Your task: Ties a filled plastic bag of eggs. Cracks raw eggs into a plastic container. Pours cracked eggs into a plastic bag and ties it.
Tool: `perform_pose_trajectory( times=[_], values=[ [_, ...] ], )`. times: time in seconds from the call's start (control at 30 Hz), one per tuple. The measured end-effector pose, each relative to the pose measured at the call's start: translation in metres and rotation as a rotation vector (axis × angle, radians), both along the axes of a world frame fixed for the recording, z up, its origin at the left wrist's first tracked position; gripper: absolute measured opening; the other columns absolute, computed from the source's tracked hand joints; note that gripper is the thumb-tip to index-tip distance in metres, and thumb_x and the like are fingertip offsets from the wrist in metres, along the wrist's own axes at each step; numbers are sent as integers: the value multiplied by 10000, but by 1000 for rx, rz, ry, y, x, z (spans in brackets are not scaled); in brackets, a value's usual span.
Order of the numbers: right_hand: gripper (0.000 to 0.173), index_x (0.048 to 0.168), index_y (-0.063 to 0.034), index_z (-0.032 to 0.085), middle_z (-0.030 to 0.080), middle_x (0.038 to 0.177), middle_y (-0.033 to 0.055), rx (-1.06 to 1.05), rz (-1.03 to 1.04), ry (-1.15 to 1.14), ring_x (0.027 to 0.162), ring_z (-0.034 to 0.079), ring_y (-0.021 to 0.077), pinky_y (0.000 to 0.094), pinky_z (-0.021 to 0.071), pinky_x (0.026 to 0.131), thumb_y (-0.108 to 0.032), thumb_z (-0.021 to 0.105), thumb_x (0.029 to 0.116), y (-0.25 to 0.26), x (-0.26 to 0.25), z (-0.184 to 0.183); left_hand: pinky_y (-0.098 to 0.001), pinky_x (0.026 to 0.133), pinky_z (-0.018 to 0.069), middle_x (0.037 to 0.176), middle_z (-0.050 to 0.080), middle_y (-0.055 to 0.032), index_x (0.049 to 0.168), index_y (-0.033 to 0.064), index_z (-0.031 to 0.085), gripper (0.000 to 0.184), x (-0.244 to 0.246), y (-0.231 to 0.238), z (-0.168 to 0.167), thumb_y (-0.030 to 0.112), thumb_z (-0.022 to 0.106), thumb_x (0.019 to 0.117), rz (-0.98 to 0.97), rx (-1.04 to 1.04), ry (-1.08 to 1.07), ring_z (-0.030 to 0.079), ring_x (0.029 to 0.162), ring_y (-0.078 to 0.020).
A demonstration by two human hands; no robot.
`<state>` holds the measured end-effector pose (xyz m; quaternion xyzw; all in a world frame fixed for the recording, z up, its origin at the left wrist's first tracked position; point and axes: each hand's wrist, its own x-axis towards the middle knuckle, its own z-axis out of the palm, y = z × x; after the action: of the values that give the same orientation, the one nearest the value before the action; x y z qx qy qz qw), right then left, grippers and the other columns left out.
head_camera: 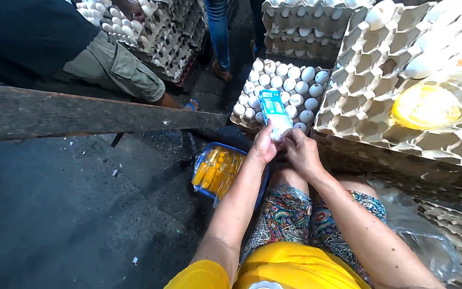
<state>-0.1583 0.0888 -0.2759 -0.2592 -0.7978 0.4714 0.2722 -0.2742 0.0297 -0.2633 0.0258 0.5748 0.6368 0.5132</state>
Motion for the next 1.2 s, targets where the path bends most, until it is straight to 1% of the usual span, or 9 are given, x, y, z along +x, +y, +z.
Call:
perform_pose_trajectory(
  times=[0.1, 0.23, 0.4, 0.6, 0.7, 0.8, 1.07, 1.13, 1.2],
  values=[
    [160, 1163, 14, 607, 701, 993, 160, -158, -51, -69, 809, 716, 241, 438, 613, 725, -29, 609, 1009, 4, -2, 5, -310, 901, 553, 1264, 644, -37, 1490, 203, 433, 529, 0, -11, 2, 531, 387, 1078, -110, 102, 71, 653, 1052, -131],
    [152, 1122, -3, 709, 726, 1031, 149, -156, -123, -100, 922, 701, 222, 423, 559, 864, -67, 638, 1004, 8, -10, 16, -354, 1018, 513, 1410, 540, -63, 1602, 179, 176, 797, -6, -26, -11, 54, 607, 943, -203, 375, 107, 602, 1175, -143],
    [158, 1068, -2, 715, 717, 1018, 152, -71, -122, -55, 911, 697, 228, 422, 559, 850, -110, 604, 1034, 3, -11, 17, -388, 1011, 527, 1539, 436, -152, 1653, 200, 39, 850, -6, -19, -17, -55, 510, 993, -67, 247, 211, 600, 1228, -223],
    [98, 1025, 49, 680, 681, 989, 214, 319, -50, 2, 914, 707, 357, 490, 595, 803, 5, 602, 986, -22, -7, 9, -355, 1071, 488, 1502, 478, -192, 1619, 42, 158, 718, 0, 3, -33, -53, 506, 999, 82, 169, 379, 573, 1275, -192],
    [75, 994, 51, 671, 671, 952, 207, 375, -36, 5, 869, 706, 348, 470, 596, 753, 2, 618, 972, -29, 1, 9, -340, 1095, 454, 1405, 560, -243, 1520, -86, 338, 565, -5, 13, -35, -42, 544, 995, 72, 64, 563, 583, 1256, -204],
    [77, 991, 42, 675, 673, 947, 186, 369, 10, 30, 859, 705, 307, 421, 598, 763, 7, 610, 970, -30, 17, 13, -379, 1056, 482, 1345, 591, -253, 1474, -81, 407, 486, -5, 22, -27, -21, 539, 1009, 100, -5, 590, 611, 1197, -236],
    [225, 1006, -4, 692, 680, 921, 77, -24, 259, 61, 795, 672, 100, 257, 587, 755, -150, 524, 1045, -47, 75, 27, -381, 1025, 500, 1307, 602, -251, 1420, -85, 466, 394, -7, 34, -23, -18, 490, 1033, 138, -17, 581, 616, 1167, -244],
    [245, 1009, -11, 683, 674, 922, 41, -234, 360, 82, 804, 665, 62, 231, 584, 751, -188, 522, 1060, -54, 96, 39, -432, 1110, 446, 1406, 552, -273, 1486, -73, 408, 470, -11, 37, -21, 16, 516, 1037, 59, -124, 649, 565, 1291, -306],
    [218, 1008, -50, 663, 680, 889, -11, -453, 492, 136, 784, 672, 47, 236, 596, 724, -197, 515, 1070, -59, 121, 53, -471, 1073, 494, 1448, 527, -268, 1543, -25, 349, 538, -16, 44, -26, 96, 539, 1054, 26, -190, 660, 595, 1272, -340]
  ],
)
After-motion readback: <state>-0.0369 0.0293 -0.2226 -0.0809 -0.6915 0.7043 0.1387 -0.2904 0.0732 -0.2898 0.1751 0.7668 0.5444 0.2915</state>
